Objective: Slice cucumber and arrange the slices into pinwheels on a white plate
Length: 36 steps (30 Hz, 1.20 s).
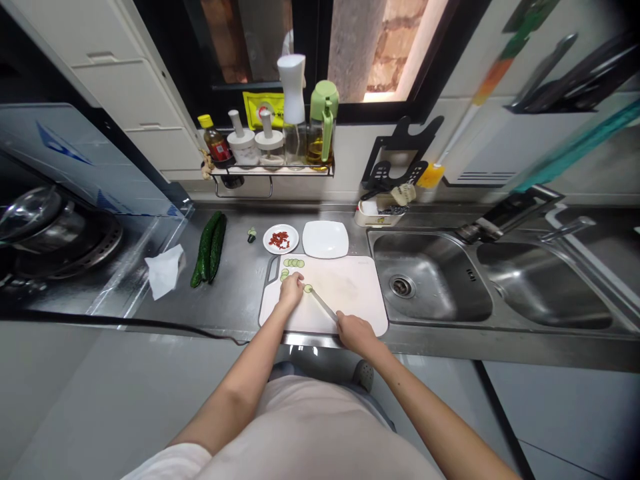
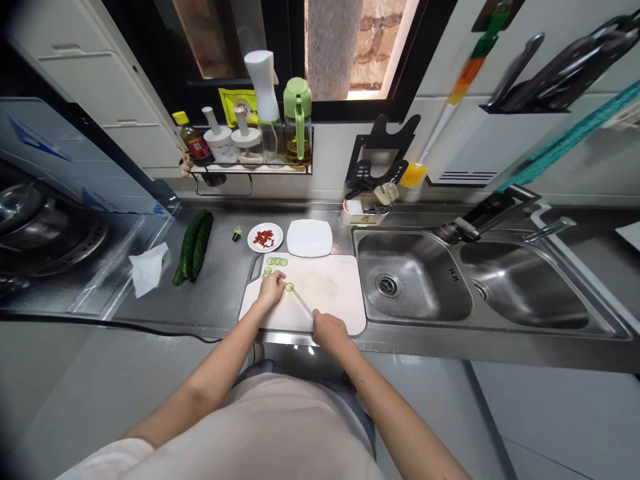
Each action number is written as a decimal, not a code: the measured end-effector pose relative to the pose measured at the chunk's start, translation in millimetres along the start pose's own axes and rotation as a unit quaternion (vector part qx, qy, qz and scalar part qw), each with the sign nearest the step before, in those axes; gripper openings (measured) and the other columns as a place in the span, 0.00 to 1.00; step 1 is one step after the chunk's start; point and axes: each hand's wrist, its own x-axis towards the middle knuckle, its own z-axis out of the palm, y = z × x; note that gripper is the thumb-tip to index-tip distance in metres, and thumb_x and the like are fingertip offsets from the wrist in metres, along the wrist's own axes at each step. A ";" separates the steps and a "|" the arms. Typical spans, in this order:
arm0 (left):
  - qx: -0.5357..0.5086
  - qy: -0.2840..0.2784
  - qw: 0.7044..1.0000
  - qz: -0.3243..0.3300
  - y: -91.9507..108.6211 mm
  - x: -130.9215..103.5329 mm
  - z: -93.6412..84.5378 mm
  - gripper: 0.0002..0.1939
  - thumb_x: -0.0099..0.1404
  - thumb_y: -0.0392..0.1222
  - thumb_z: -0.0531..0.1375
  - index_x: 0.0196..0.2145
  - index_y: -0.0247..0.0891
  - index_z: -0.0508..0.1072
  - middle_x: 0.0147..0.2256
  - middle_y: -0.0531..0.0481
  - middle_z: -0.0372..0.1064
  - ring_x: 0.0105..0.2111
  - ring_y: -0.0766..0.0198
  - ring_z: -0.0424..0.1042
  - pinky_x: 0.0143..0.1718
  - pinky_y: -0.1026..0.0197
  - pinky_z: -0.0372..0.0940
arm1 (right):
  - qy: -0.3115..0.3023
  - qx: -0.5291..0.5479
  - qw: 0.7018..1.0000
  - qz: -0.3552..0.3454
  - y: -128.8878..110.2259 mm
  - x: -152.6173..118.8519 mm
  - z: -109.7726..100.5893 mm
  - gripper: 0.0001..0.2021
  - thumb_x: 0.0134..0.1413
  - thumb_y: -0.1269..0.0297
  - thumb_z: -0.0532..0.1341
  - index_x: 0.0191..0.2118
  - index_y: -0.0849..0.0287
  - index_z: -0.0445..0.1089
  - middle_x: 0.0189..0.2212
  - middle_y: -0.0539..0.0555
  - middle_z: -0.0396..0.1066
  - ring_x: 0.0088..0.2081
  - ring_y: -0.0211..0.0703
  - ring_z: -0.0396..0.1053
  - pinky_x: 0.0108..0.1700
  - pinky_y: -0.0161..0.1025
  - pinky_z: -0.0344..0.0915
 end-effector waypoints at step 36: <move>-0.002 -0.009 1.000 -0.007 -0.6 0.0 -0.6 0.13 0.60 0.31 0.55 0.42 0.39 0.72 0.35 0.47 0.69 0.40 0.61 0.69 0.43 0.62 0.60 | -0.003 -0.013 1.000 0.002 -1.0 -0.8 -1.2 0.13 0.62 0.68 0.46 0.48 0.61 0.63 0.41 0.64 0.73 0.44 0.50 0.71 0.39 0.40 0.62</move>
